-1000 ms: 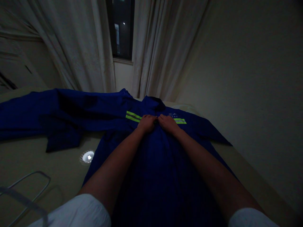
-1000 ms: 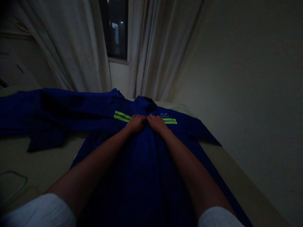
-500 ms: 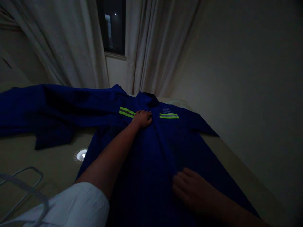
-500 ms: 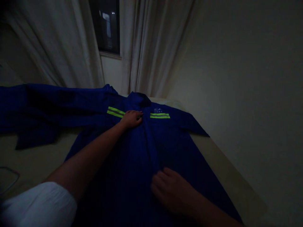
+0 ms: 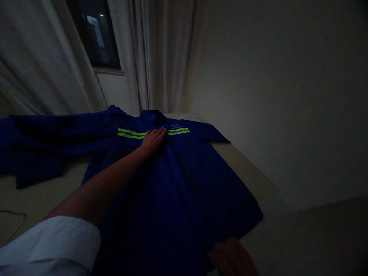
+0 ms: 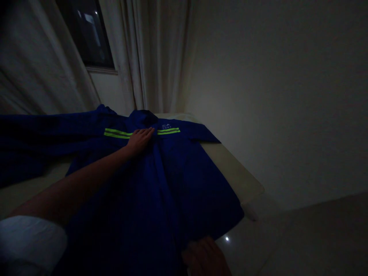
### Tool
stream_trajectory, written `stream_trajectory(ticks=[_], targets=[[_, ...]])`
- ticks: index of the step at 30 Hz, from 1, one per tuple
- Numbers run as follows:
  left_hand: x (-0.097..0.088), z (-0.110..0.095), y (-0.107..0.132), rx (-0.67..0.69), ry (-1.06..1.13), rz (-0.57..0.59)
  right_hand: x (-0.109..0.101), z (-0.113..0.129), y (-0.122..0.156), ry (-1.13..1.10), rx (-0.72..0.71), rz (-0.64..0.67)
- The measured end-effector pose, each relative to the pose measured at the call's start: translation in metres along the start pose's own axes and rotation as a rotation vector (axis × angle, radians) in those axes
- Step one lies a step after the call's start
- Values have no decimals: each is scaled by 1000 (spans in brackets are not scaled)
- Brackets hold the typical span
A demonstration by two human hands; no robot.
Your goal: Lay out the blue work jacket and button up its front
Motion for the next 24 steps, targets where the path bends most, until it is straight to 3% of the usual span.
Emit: stream_trajectory(ticks=[3, 7, 10, 12, 16, 21, 24], targets=[[-40, -64, 60, 149, 28, -29, 1, -4, -5, -103, 149, -125], [-69, -156, 185, 549, 274, 176, 6, -6, -9, -254, 255, -125], [-66, -175, 246, 612, 373, 241, 7, -7, -7, -326, 262, -105], [-49, -169, 257, 572, 365, 276, 7, -3, -5, -322, 204, -110], [-23, -153, 246, 519, 338, 335, 4, 8, 3, -245, 89, -143], [-25, -154, 238, 522, 326, 320, 5, 14, 4, -210, 91, -149], [-37, -154, 241, 512, 344, 221, 8, 12, 6, -235, 192, -160]])
Point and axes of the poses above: each hand's wrist, its own y-axis away from the middle knuckle, its own x-axis out of the palm, z = x × y, the point moved 8 cm from there along -y, towards the middle knuckle, and after that the axes turned 5 degrees about -x, right-handed, at the moved point
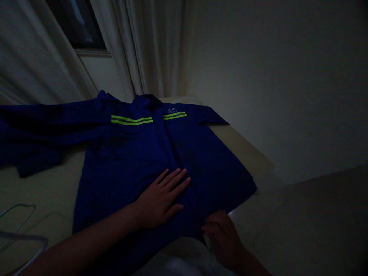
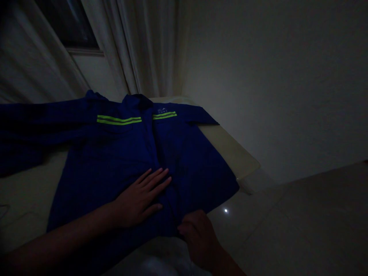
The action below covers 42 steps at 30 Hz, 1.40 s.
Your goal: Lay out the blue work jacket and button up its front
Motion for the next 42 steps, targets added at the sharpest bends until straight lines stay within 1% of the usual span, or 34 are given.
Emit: stream_trajectory(ticks=[2, 3, 5, 7, 10, 12, 16, 23, 25, 28, 30, 33, 35, 37, 39, 42], targets=[[-8, -13, 7, 103, 39, -64, 3, -4, 4, 6, 73, -7], [-10, -22, 11, 172, 71, -62, 5, -4, 6, 16, 85, -7], [-11, -37, 19, 270, 135, -1, 7, -2, 12, 61, 42, -13], [-8, -43, 24, 270, 172, 86, 8, 2, 17, 144, -46, -34], [-5, -43, 25, 235, 180, 144, 9, 6, 23, 239, -145, -34], [-3, -42, 25, 231, 175, 146, 8, 5, 22, 243, -148, -29], [-4, -39, 24, 246, 170, 125, 1, 3, 12, 179, -123, -53], [-1, -34, 21, 269, 162, 140, -4, 11, -7, 74, -233, 55], [0, -32, 21, 267, 154, 150, -5, 10, -9, 42, -198, 50], [-2, -36, 23, 257, 136, 130, -2, 0, -5, -11, -27, -18], [-4, -44, 25, 226, 126, 105, 0, -6, 0, -28, 87, -82], [-2, -61, 26, 178, 111, 91, 4, -8, 7, -55, 153, -119], [1, -72, 25, 167, 54, 67, 7, -7, 8, -64, 153, -90], [5, -77, 23, 162, -19, 30, 8, -5, 9, -54, 133, -43], [7, -78, 21, 161, -50, -1, 8, -4, 11, -49, 129, -2], [6, -74, 21, 152, -37, -27, 7, -7, 13, -59, 189, 35]])
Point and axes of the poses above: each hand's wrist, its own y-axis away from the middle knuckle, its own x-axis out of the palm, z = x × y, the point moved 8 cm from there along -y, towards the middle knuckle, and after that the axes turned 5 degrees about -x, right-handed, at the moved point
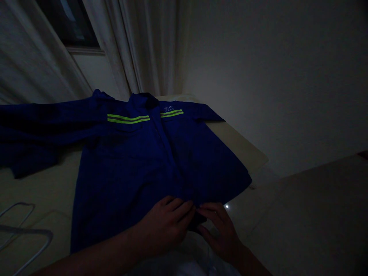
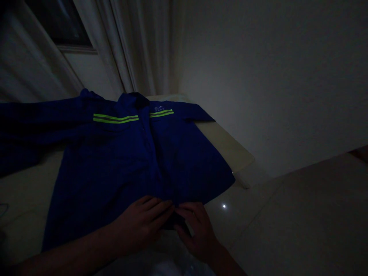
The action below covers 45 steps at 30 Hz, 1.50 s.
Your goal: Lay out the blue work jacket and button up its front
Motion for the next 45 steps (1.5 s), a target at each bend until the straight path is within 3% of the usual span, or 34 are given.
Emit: stream_trajectory(ticks=[4, 9, 17, 21, 25, 28, 35, 41, 45], targets=[[-8, 3, 5, -27, 6, -79, 2, 0, 0, -2, 36, 42], [-23, -4, 9, 76, -68, -205, 2, -3, -6, -112, 127, 46], [-30, -13, 10, 186, -114, -238, 5, 0, -18, -83, 111, 219], [-22, -10, 8, 138, -133, -176, 0, 0, -24, -100, 73, 154], [-14, -1, 4, 36, -137, -83, -3, 14, -28, 3, -142, 100], [-17, -2, 4, 53, -127, -103, -5, 22, -28, 102, -230, 51], [-40, -9, 5, 134, -154, -340, -7, 18, -31, -33, -151, -67], [-51, 21, 3, 21, -175, -289, -19, 17, -35, -159, -158, -126], [-58, 15, 5, 53, -107, -312, -18, 14, -33, -179, -120, -128]])
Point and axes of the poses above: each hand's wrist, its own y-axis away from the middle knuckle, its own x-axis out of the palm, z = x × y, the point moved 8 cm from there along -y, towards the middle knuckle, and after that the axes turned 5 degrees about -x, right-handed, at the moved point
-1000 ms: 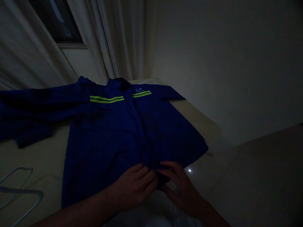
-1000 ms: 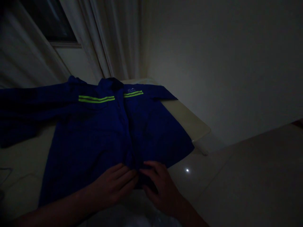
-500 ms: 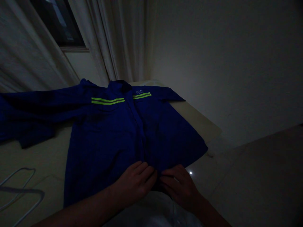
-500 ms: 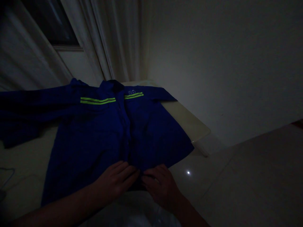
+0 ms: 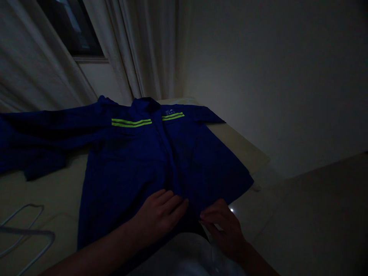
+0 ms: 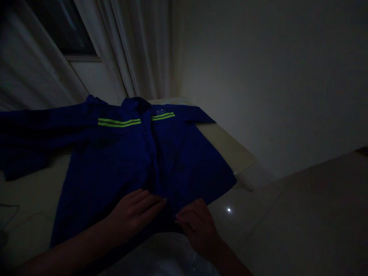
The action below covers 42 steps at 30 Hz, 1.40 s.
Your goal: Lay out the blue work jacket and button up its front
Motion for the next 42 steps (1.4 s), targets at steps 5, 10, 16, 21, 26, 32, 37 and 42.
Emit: stream_trajectory(ticks=[5, 10, 16, 21, 26, 32, 37, 42], targets=[[6, -18, -1, 33, 71, 24, 3, 1, 2, 11, -13, -9], [14, -14, 0, 5, 76, 56, 2, 1, 5, 20, -4, 2], [14, -14, 0, 12, 68, 43, 1, 5, 4, 46, -14, -12], [12, -19, -2, 29, 56, 27, 3, 6, 1, 70, -24, 9], [18, -25, 0, 50, 66, 17, 4, 4, 4, 82, -55, 41], [2, -25, 14, 71, 91, -81, 16, 13, -2, 34, -91, 47], [-32, -17, 39, 46, 65, -14, 45, 25, -17, -52, -82, 54], [-41, -14, 51, -74, 3, -40, 63, 25, -32, -155, -76, 102]])
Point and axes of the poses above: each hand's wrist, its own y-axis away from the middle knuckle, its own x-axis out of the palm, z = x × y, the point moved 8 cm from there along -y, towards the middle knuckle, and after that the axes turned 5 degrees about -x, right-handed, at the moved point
